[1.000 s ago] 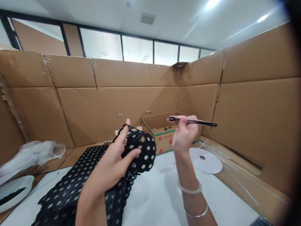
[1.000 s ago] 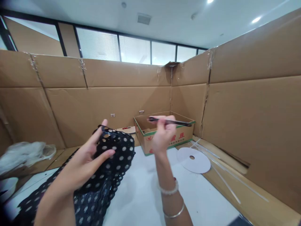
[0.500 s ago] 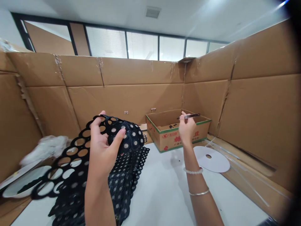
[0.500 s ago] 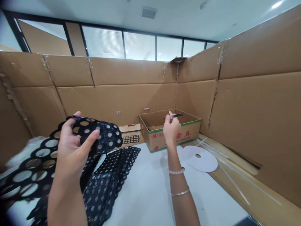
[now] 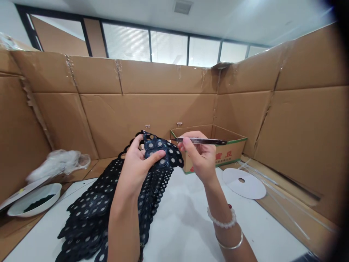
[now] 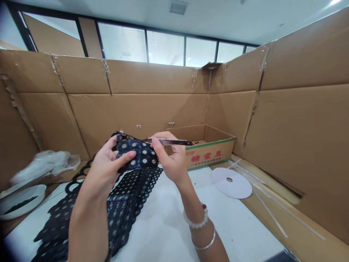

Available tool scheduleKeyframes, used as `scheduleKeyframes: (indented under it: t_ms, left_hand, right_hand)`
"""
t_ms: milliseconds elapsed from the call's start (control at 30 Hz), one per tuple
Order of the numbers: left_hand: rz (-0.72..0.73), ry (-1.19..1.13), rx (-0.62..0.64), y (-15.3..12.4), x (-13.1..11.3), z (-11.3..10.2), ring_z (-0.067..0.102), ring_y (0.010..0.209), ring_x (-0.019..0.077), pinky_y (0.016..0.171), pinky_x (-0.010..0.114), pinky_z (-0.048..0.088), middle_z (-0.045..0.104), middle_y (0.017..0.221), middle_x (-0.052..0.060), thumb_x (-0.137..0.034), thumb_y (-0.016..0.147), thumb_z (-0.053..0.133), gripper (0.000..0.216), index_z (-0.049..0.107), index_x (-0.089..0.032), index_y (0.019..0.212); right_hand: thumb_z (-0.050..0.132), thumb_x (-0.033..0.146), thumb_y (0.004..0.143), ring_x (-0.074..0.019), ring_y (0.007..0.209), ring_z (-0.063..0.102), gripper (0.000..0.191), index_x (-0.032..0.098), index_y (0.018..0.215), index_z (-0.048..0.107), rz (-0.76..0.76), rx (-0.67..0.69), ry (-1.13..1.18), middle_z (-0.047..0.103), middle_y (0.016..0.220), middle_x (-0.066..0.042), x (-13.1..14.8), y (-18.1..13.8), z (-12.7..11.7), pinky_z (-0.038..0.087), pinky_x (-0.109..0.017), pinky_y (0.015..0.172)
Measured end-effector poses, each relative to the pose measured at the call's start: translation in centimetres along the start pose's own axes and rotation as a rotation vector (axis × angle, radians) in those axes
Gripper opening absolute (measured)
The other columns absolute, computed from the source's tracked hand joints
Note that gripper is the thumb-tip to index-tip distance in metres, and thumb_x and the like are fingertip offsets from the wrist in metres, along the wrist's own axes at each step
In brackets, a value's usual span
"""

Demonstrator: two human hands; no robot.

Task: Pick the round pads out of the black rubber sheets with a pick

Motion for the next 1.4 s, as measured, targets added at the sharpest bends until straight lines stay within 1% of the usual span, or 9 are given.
scheduleKeyframes:
  t_ms: [100,200,400,567,667,900,1033,1233,1400]
  left_hand:
    - [-0.073,-0.101,0.186,0.2,0.7,1.0,0.072,0.101,0.0249,0.087,0.028,0.056,0.076,0.106,0.008,-0.013,0.059,0.088,0.088,0.045,-0.018,0.136]
    - [-0.05,-0.131,0.243,0.2,0.7,1.3,0.067,0.113,0.0254,0.094,0.029,0.054,0.073,0.118,0.008,-0.014,0.064,0.087,0.084,0.046,-0.022,0.137]
    - [-0.034,-0.016,0.242,0.5,1.0,0.9,0.067,0.113,0.0268,0.087,0.027,0.054,0.073,0.117,0.009,-0.018,0.064,0.087,0.065,0.058,-0.017,0.122]
    - [-0.05,0.009,0.16,0.6,1.3,0.5,0.067,0.111,0.0265,0.088,0.028,0.054,0.073,0.118,0.012,-0.018,0.063,0.087,0.088,0.044,-0.014,0.14]
    - [-0.044,0.073,0.1,0.6,1.3,0.3,0.066,0.112,0.0281,0.091,0.034,0.054,0.069,0.127,0.014,-0.024,0.068,0.085,0.097,0.033,-0.015,0.149]
    - [0.028,0.146,0.155,0.7,1.1,0.3,0.054,0.129,0.0335,0.109,0.045,0.042,0.053,0.145,0.019,-0.029,0.075,0.078,0.078,0.043,-0.013,0.143]
    - [0.028,0.186,0.118,0.7,1.3,0.1,0.054,0.13,0.0337,0.11,0.045,0.042,0.056,0.143,0.019,-0.031,0.077,0.076,0.086,0.034,-0.013,0.149]
    - [0.317,0.435,0.103,0.6,0.5,0.3,0.028,0.148,0.0303,0.118,0.041,0.03,0.022,0.166,0.007,-0.026,0.078,0.074,0.094,0.022,-0.028,0.156]
    - [0.426,0.589,0.055,0.7,0.8,0.3,0.026,0.149,0.024,0.122,0.04,0.021,0.03,0.163,0.001,-0.023,0.084,0.067,0.085,0.023,-0.032,0.156]
  right_hand:
    - [0.064,0.028,0.09,-0.0127,0.076,0.07,0.011,0.022,0.091,0.073,0.034,0.053,0.056,0.075,0.088,-0.001,-0.8,0.1,0.5,0.057,-0.026,0.071]
    - [0.066,0.025,0.088,-0.0129,0.077,0.073,0.011,0.022,0.096,0.072,0.083,0.04,0.122,0.076,0.088,-0.001,-1.4,0.2,0.6,0.058,-0.025,0.071]
    - [0.073,0.024,0.083,-0.0169,0.085,0.075,0.007,0.022,0.082,0.066,0.158,0.023,0.247,0.077,0.087,-0.002,-1.3,0.1,0.6,0.061,-0.03,0.078]
    - [0.074,0.019,0.081,-0.0155,0.083,0.072,0.007,0.022,0.076,0.069,0.107,0.133,0.242,0.074,0.085,-0.002,-1.2,0.1,0.6,0.059,-0.029,0.074]
    - [0.073,0.02,0.082,-0.0146,0.081,0.07,0.008,0.022,0.076,0.068,0.102,0.174,0.23,0.072,0.085,-0.002,-1.4,0.1,0.5,0.057,-0.028,0.072]
    - [0.07,0.019,0.084,-0.0152,0.081,0.07,0.01,0.021,0.075,0.065,0.063,0.203,0.186,0.072,0.085,-0.003,-1.0,0.1,0.7,0.057,-0.028,0.07]
    - [0.065,0.013,0.085,-0.0153,0.078,0.07,0.012,0.02,0.076,0.063,-0.068,0.195,0.048,0.072,0.084,-0.003,-0.2,-0.1,1.2,0.057,-0.028,0.07]
    - [0.053,0.002,0.087,-0.0156,0.072,0.064,0.023,0.022,0.078,0.057,-0.479,0.045,-0.224,0.068,0.076,-0.002,0.0,-1.3,2.4,0.054,-0.029,0.064]
    - [0.05,0.001,0.087,-0.0168,0.071,0.06,0.025,0.023,0.074,0.051,-0.529,0.05,-0.258,0.066,0.074,-0.003,-1.8,-1.7,3.5,0.051,-0.03,0.062]
Point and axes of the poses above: each hand's wrist, its own y-axis towards the middle knuckle, its own z-axis out of the palm, x = y × z, the point moved 5 cm from there along y, towards the middle knuckle
